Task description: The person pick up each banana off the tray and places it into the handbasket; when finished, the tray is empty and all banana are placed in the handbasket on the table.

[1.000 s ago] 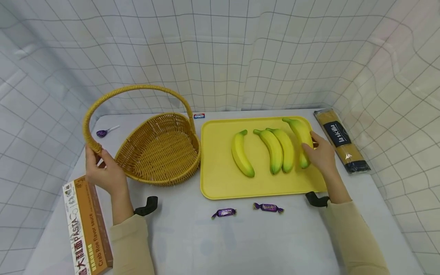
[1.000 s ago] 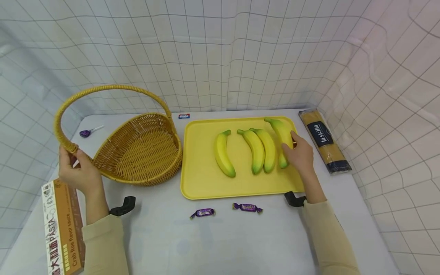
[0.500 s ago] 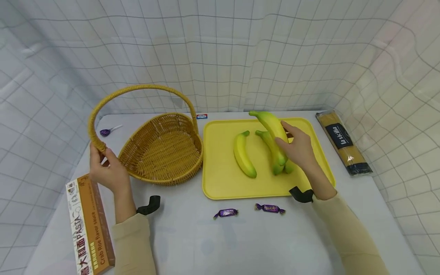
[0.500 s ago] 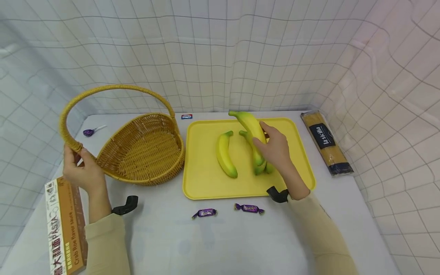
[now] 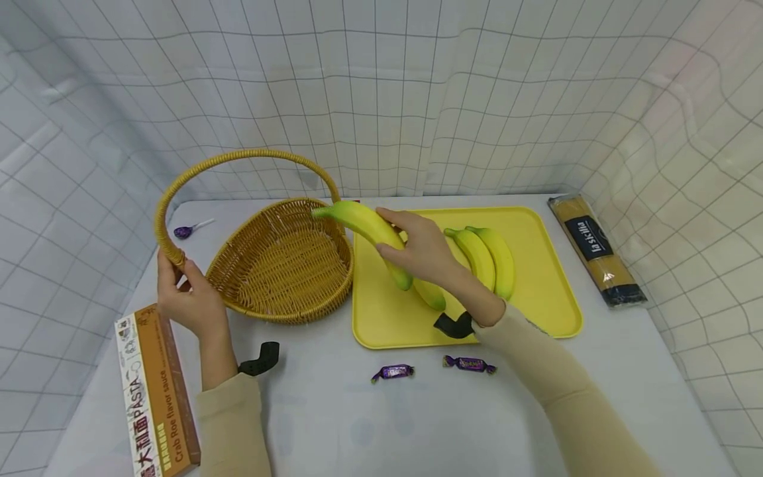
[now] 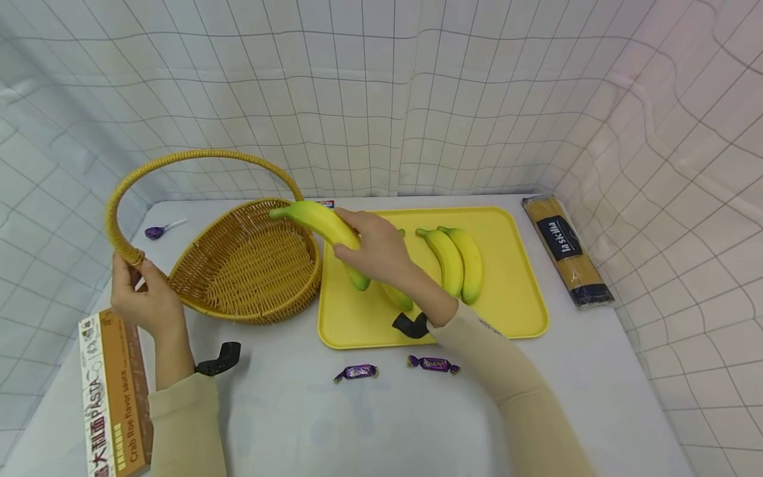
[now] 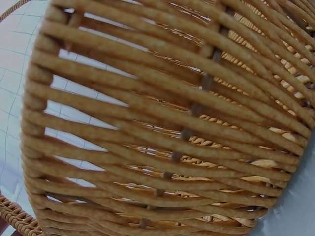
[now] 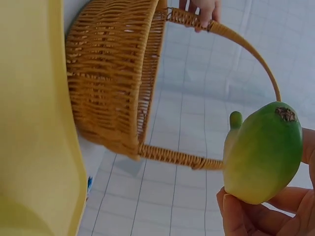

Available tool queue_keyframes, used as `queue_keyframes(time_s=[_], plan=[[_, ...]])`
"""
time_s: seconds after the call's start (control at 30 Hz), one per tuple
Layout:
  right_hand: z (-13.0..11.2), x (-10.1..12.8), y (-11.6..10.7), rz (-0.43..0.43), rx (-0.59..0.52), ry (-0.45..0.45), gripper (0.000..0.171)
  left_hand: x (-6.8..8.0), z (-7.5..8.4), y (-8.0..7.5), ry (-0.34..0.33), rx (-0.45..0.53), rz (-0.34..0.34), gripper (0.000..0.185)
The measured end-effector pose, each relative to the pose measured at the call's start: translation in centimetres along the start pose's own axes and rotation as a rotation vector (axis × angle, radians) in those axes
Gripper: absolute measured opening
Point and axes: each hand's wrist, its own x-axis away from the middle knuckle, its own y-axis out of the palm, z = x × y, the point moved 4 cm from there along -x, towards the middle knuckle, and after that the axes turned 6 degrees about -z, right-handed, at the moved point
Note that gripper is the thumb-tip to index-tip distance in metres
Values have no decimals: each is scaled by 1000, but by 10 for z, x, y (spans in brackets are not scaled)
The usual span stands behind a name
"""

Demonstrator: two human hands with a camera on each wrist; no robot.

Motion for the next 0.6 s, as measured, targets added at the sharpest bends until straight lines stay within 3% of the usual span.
queue_keyframes(time_s=[0.27, 0.6], plan=[[-33, -49, 42, -109, 9, -86, 57, 0, 1, -1, 2, 17, -10, 33], [-32, -93, 95, -156, 27, -51, 55, 2, 3, -2, 46, 9, -14, 32]])
